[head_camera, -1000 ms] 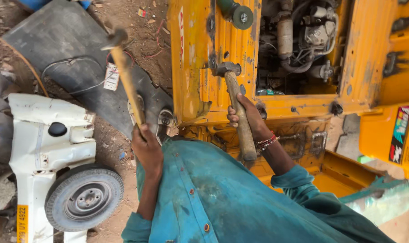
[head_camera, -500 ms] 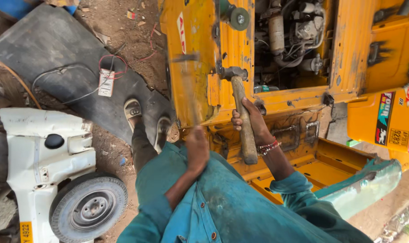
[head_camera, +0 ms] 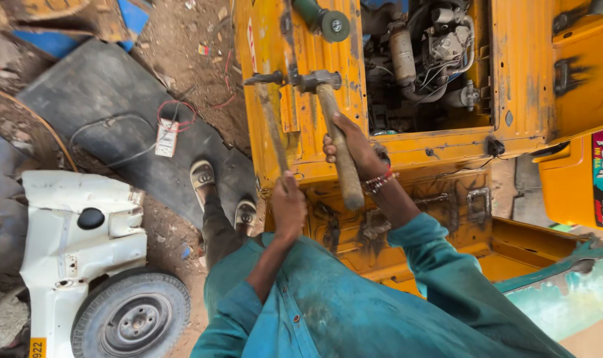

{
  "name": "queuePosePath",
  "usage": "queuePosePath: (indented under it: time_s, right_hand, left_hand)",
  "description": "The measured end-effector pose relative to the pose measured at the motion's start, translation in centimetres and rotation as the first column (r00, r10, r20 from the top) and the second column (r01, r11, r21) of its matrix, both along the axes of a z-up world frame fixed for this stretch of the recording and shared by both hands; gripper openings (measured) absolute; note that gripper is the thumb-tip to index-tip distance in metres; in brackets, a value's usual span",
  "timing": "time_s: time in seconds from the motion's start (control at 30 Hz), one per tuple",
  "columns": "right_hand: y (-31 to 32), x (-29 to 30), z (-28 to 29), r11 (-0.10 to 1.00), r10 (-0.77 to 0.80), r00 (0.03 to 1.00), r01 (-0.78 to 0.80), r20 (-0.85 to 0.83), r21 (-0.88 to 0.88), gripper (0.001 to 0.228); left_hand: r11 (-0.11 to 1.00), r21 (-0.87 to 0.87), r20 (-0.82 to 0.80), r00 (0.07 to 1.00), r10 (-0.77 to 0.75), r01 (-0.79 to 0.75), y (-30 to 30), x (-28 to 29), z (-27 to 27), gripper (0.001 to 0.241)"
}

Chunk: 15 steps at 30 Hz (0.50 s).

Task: The person uses an angle grinder to smooth a yellow metal panel, producing sparks. Then the person uses two hammers to strike the same panel repeatedly, likely to flatten or shape the metal.

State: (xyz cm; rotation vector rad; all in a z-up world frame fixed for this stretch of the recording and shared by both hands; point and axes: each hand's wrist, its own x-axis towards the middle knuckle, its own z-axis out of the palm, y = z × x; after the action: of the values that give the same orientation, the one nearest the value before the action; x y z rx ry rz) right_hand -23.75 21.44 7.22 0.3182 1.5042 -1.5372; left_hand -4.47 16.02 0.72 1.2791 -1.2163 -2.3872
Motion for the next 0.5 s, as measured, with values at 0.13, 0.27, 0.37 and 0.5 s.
queuePosePath:
  time_s: [0.13, 0.27, 0.37, 0.5]
  right_hand:
    - [-0.1, 0.0, 0.3, 0.997, 0.032, 0.999, -0.033, -0.011, -0.076, 0.042]
    - [0.5, -0.4, -0.7, 0.993, 0.075, 0.993, -0.083, -0.087, -0.085, 0.041]
    - [1.0, -1.4, -1.5, 0.995, 0.066, 0.988, -0.075, -0.137, -0.062, 0.042]
    - [1.4, -2.9, -1.2, 0.991, 0.120, 0.986, -0.125, -0.113, -0.043, 0.039]
  left_hand:
    - [0.902, -0.108, -0.230, 0.893, 0.386, -0.417, -1.7, 1.2, -0.9, 0.051]
    - [0.626, 0.148, -0.277, 0.576, 0.769, -0.765, -2.9, 1.6, -2.7, 0.052]
    - [0.721, -0.690, -0.173, 0.981, -0.087, -0.058, -2.6, 1.8, -3.7, 0.051]
    - [0.995, 0.101, -0.170, 0.985, 0.027, -0.010, -4.1, 3.8, -2.9, 0.046]
